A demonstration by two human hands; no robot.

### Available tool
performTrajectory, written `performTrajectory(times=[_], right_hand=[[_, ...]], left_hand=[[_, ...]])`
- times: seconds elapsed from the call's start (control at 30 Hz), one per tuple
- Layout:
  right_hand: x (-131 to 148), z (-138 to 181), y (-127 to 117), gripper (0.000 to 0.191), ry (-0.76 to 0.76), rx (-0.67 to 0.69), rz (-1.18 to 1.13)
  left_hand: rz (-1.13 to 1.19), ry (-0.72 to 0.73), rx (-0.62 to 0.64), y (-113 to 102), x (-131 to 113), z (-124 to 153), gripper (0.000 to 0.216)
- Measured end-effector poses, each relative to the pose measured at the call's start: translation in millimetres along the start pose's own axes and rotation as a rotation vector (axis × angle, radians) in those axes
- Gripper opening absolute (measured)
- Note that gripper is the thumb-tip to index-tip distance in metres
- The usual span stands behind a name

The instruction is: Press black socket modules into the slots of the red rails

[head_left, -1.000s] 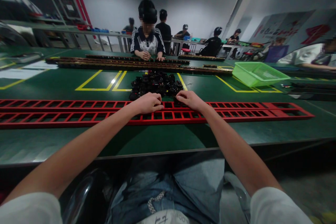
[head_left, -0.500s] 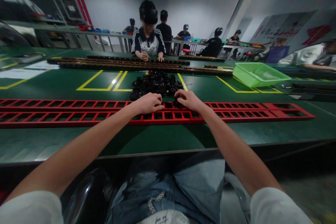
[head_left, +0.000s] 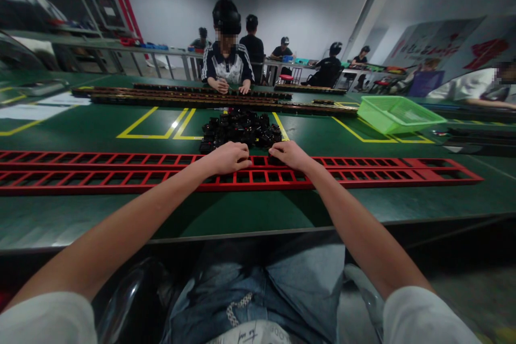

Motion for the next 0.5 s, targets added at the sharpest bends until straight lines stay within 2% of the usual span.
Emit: performTrajectory(times=[0.17,0.27,0.33,0.4,0.5], right_hand=[[-1,0,1,0.025,0.065,-0.020,0.086],[-1,1,-1,0.019,0.121,-0.042,0.181],[0,1,0,0.018,0.130,-0.040,0.193],[0,1,0,0.019,0.134,-0.036,0.181],[-2,1,0,0.018,0.151,-0.051,0.161]], left_hand=[[-0.029,-0.104,-0.147,-16,4,1,0.024],[-0.081,-0.291,-0.271,-26,20,7,0.016],[-0.134,-0.436,-0.330,-30,34,14,0.024],[-0.173,-0.540,-0.314,-27,47,19,0.031],[-0.154,-0.594,-0.194,-13,59,21,0.036]])
Point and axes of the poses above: each hand's wrist, its own z-axis away from the middle knuckle, its own y-axis out of the palm, x = y × z, the point moved 8 cm from there along -z, towards the middle knuckle, and after that the axes turned 1 degree about -y, right-handed, at the moved point
